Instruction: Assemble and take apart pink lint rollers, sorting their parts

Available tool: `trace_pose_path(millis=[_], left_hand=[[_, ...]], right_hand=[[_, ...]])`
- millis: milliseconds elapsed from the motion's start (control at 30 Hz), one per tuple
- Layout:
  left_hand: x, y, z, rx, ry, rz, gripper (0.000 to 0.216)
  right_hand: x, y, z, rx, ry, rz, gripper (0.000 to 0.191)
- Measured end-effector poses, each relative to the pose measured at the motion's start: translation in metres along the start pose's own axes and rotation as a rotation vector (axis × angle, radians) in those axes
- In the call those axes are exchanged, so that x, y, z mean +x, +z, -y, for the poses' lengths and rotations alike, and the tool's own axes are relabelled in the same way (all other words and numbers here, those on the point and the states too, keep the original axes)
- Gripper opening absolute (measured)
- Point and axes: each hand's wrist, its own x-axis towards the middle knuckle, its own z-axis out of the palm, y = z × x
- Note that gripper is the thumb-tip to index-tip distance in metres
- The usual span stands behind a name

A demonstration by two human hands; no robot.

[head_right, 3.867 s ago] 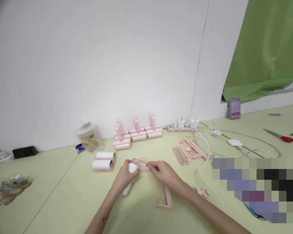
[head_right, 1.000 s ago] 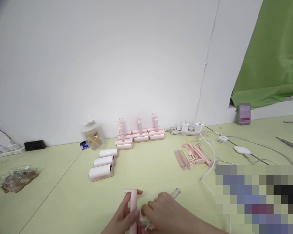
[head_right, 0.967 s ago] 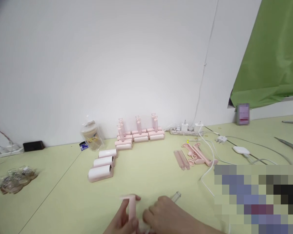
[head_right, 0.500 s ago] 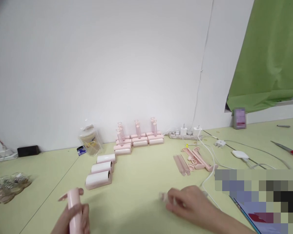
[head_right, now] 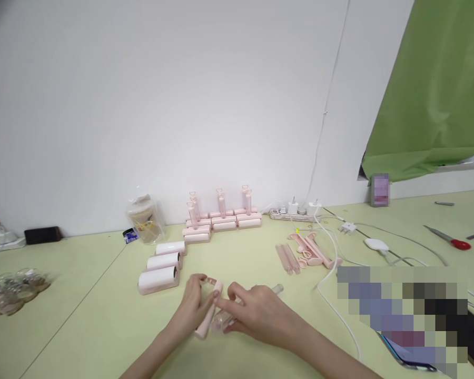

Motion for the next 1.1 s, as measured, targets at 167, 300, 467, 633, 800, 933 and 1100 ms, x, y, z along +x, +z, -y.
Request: trace_pose_path(millis=[167,300,467,633,800,933,1100], left_hand=[[-0.01,-0.009,-0.038,-0.412,-0.147,0.29,0.04],[-0.02,-0.001,-0.055,-1.02,-0.458,0.596,0.044],[-0.025,0.005,-0.045,-1.22,-0.517,0.387,0.032],[-0.029,0.006,-0.04,-1.003,-0.436,0.442,0.029],[-0.037,0.01,-0.042,-0.816,-0.329,0.503,0.031],[-0.043,0.013,-0.049,-0.514,-0.332,0.609,0.029],[-0.059,0.006,-0.049,-0.249,-0.273,0.542,0.019]], right_hand=[[0.008,-0.001,0.015,-0.068,-0.154,-0.059,0.033],[0.01,-0.002,0.02,0.077,-0.09,0.008,0.031],[-0.004,0.003,0.007,0.653,0.258,-0.032,0.017],[-0.006,0.022,0.0,1.05,0.569,0.04,0.007],[-0.003,0.029,0.008,1.303,0.631,0.05,0.005],[0.002,0.019,0.014,1.518,0.584,-0.014,0.031],[-0.003,0.008,0.02,1.824,0.605,0.18,0.014]])
